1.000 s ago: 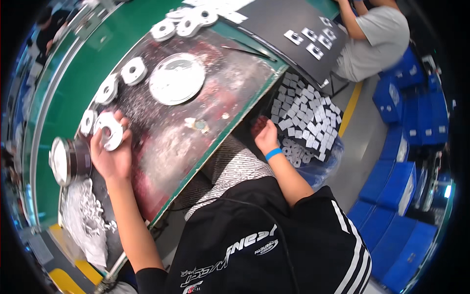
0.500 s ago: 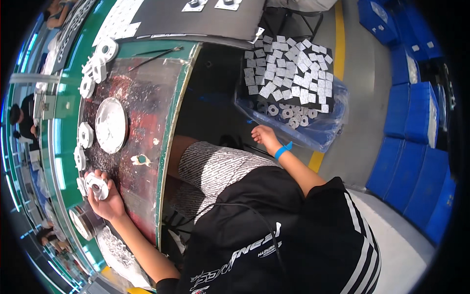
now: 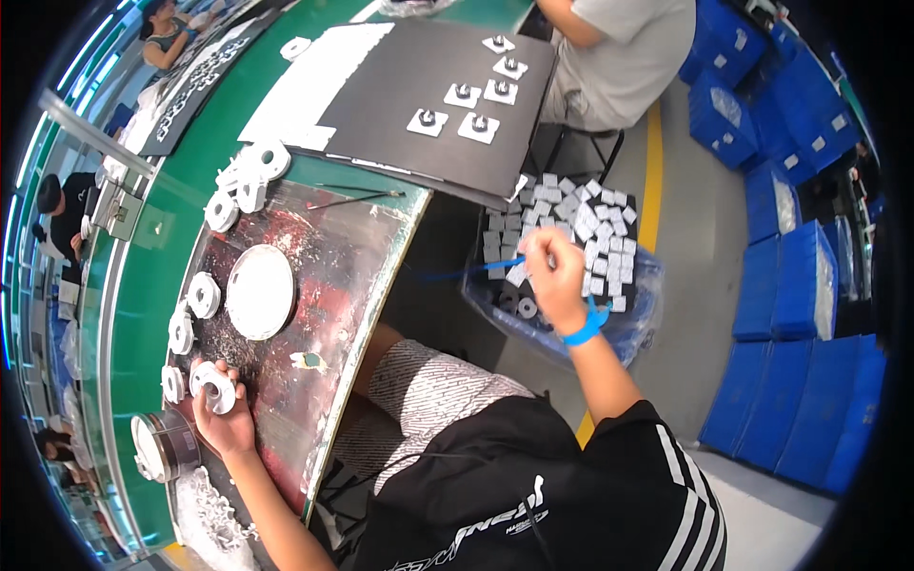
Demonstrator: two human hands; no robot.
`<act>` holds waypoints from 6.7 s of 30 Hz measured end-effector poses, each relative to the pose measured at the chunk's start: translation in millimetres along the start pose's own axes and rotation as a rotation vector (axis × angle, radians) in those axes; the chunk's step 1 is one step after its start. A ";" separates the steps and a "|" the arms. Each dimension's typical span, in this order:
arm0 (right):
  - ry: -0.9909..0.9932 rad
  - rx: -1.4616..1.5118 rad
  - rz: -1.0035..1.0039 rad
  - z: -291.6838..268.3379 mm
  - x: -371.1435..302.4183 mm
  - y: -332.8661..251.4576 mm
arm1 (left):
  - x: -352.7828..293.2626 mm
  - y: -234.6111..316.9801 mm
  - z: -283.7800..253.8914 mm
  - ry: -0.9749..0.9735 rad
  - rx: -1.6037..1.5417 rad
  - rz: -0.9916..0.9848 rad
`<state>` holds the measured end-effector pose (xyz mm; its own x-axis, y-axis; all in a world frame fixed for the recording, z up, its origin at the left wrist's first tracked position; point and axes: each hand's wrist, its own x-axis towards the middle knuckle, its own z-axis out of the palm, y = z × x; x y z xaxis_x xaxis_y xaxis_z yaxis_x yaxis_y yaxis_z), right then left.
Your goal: The person assembles electronic parts by applying paste to plastic pins, attaching small circuit boards to plastic housings, inserting the pins into the housings, and placing the assembled pieces onto the conveyor belt.
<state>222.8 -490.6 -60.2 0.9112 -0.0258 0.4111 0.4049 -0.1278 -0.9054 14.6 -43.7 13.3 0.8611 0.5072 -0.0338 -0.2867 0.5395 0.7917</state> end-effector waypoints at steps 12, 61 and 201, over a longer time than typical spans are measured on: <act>-0.168 -0.677 -0.290 40.5 160.3 -28.1 | -10.8 1.9 21.3 0.013 0.007 -0.048; -0.913 0.707 -0.378 376.4 -58.9 -184.1 | -1.2 40.8 -120.0 -0.064 -0.464 0.132; -0.970 0.078 -0.237 338.6 -76.7 -213.7 | -19.0 21.9 -9.3 0.179 -0.090 -0.142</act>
<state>92.0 -125.6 65.8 0.4603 0.8162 0.3492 0.5560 0.0416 -0.8301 -12.0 -35.3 25.6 0.8098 0.5284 -0.2550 -0.2108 0.6677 0.7140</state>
